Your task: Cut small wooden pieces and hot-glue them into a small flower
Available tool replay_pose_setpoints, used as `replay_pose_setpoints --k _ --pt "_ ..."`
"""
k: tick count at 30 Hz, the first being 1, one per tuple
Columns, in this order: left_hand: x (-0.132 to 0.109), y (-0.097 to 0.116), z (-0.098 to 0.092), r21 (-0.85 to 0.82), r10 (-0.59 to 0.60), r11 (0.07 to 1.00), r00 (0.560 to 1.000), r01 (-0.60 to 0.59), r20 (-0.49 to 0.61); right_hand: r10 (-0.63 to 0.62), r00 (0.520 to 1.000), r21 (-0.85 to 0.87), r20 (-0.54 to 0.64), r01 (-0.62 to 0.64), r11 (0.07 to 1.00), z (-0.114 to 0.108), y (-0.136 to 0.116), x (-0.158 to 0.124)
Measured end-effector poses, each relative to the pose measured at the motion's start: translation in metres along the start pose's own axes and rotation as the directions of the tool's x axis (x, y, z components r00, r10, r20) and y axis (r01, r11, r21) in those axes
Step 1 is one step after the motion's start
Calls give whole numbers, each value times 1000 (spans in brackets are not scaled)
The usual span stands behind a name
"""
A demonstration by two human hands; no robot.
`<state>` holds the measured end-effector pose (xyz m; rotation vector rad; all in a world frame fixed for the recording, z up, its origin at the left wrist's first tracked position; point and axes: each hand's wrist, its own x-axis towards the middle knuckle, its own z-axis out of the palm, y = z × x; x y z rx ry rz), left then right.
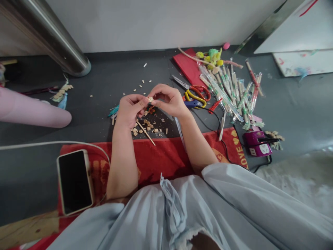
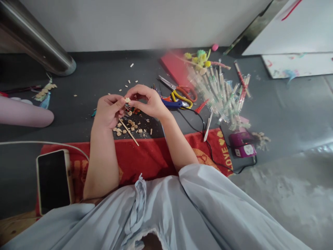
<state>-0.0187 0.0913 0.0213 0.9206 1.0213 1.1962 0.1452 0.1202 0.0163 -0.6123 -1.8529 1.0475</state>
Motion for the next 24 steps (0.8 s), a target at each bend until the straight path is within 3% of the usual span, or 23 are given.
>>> replay_pose_setpoints --k 17,24 --pt "5 -7 -5 78 57 995 998 -55 -20 20 998 -22 -56 -21 1000 7 -5 1" --pt "2 0 0 82 -19 996 1000 21 -21 -20 997 -313 -78 -6 950 5 -13 4"
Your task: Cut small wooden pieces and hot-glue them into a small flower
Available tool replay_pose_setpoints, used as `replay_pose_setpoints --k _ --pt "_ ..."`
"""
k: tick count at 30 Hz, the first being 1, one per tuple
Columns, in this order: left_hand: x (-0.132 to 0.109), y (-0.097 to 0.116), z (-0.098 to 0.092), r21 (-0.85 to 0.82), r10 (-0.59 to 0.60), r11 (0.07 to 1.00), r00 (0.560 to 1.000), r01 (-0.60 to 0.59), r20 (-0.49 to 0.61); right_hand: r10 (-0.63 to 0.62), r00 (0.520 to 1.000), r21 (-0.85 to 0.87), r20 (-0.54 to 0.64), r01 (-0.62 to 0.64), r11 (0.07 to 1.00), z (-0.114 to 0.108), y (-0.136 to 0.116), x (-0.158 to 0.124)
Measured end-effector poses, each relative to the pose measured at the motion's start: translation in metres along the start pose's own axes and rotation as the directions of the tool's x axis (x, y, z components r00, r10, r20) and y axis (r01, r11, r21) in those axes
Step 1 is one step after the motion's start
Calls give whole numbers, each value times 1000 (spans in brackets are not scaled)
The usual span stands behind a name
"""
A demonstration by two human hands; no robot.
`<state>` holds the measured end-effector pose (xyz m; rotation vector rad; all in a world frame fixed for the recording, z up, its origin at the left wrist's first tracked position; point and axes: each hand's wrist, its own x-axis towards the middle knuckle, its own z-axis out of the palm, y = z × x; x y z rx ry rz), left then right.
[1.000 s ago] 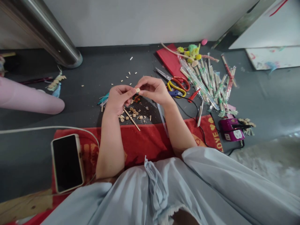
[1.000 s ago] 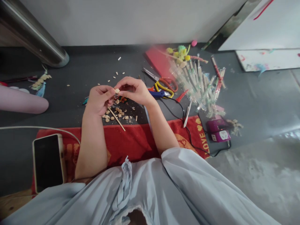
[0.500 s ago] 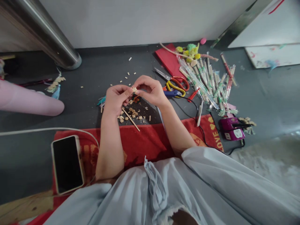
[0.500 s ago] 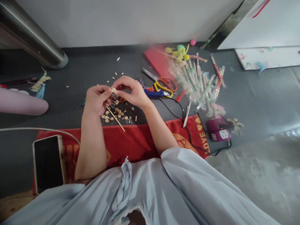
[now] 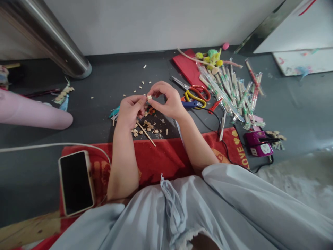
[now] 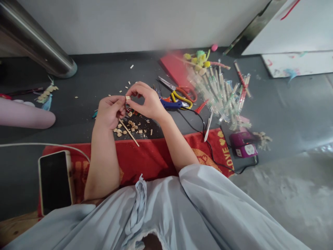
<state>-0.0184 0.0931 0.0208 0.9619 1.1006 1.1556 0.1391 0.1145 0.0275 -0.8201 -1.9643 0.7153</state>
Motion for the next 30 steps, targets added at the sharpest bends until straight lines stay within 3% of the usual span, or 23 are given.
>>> replay_pose_setpoints --k 7,18,30 --pt "-2 3 1 -15 -35 999 999 35 3 57 996 -259 67 -38 965 -7 -15 3" --pt "-3 5 0 -92 -82 992 995 87 51 99 994 -258 39 -85 962 -7 -14 3" --pt "-2 6 0 -76 -106 992 994 105 -6 65 998 -399 16 -53 915 -4 -12 2"
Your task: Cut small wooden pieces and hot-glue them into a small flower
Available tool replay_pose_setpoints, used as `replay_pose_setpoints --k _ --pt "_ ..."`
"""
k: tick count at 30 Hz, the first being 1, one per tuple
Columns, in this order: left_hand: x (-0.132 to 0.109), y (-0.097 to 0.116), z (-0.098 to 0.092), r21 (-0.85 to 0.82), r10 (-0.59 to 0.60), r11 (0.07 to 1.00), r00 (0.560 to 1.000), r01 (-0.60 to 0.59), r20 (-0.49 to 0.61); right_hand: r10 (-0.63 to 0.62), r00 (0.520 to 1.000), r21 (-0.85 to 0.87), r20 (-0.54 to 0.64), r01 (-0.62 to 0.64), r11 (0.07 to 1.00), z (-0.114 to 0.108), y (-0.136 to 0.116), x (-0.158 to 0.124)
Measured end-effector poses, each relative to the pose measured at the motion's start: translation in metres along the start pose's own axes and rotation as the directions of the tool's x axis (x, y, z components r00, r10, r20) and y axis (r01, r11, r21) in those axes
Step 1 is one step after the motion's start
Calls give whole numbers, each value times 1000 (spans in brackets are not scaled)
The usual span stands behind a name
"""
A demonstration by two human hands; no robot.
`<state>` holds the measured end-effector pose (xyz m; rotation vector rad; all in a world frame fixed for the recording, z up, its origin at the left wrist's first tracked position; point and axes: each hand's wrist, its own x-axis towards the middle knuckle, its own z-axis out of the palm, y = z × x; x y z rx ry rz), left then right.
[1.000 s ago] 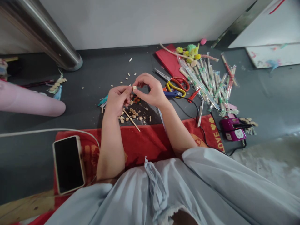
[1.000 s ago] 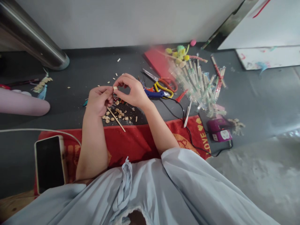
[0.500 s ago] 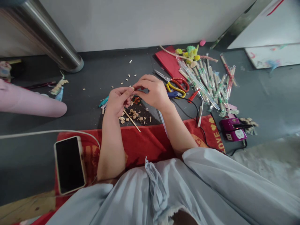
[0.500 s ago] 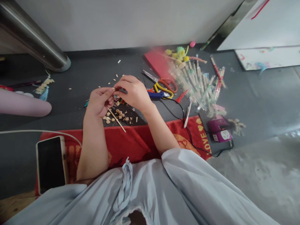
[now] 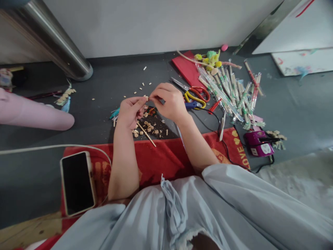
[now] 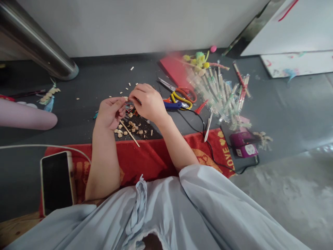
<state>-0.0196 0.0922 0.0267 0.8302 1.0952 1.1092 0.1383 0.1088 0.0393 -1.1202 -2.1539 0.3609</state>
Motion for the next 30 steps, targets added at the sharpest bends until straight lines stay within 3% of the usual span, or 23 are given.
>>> replay_pose_setpoints --k 6,11,16,22,30 --pt "-2 3 0 3 0 1000 1000 0 16 130 984 -21 -121 -133 991 -10 10 -1" --pt "-2 4 -2 -40 -11 999 1000 12 28 253 926 -82 -282 -286 955 -20 22 -2" --pt "-3 6 -3 -36 -6 999 999 7 33 318 901 -135 -294 -369 920 -24 43 -7" --pt "-4 11 -3 -48 -8 999 999 10 37 275 944 -175 -181 -306 936 -22 52 -9" --pt "-4 12 -4 -95 -48 994 997 54 58 346 936 -242 71 -320 916 -3 7 1"
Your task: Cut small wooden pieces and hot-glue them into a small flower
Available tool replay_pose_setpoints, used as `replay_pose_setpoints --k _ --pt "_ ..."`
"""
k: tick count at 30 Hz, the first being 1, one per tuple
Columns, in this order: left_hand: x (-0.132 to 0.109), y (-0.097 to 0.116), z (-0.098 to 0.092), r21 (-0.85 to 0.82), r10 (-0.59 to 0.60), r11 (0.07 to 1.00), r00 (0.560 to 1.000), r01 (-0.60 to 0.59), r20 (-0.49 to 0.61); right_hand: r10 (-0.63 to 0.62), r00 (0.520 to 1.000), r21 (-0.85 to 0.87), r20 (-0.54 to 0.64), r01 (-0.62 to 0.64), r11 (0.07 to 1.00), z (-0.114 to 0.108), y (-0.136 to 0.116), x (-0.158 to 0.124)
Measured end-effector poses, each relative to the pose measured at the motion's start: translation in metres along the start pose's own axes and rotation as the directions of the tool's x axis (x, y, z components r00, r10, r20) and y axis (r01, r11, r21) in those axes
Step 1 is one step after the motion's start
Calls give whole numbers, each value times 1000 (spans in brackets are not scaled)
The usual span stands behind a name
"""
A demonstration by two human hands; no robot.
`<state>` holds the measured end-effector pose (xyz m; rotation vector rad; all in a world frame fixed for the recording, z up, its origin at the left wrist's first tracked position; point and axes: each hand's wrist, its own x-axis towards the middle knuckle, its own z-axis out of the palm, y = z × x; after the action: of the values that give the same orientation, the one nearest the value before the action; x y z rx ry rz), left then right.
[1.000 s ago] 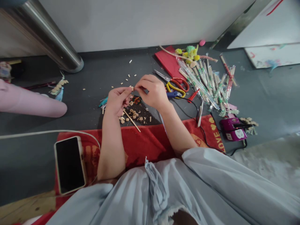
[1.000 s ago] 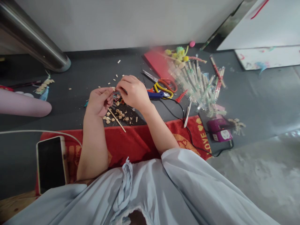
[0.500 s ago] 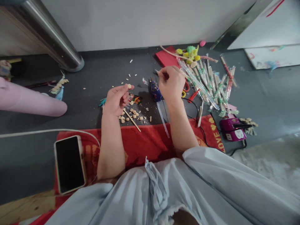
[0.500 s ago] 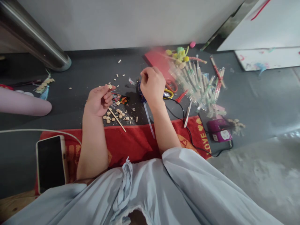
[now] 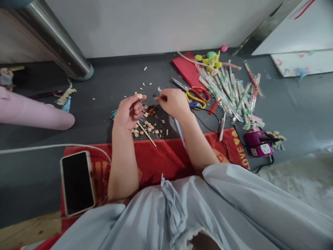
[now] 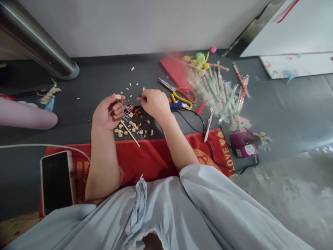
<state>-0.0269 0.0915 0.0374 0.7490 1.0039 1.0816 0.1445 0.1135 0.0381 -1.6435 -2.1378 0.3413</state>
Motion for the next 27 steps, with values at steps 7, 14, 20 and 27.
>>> replay_pose_setpoints --k 7,14,20,27 --pt "0 1 0 -2 -12 1000 1000 12 4 -169 978 64 125 162 985 4 -17 -6" --pt "0 0 1 -92 -38 995 999 38 4 -187 973 257 -138 217 942 0 -19 -6" --pt "-1 -1 2 -154 -27 988 1000 25 -14 -293 951 297 -98 309 904 -5 -23 -9" --pt "-1 -3 2 -45 -27 999 999 28 20 -300 944 281 -136 327 902 -1 -18 -6"
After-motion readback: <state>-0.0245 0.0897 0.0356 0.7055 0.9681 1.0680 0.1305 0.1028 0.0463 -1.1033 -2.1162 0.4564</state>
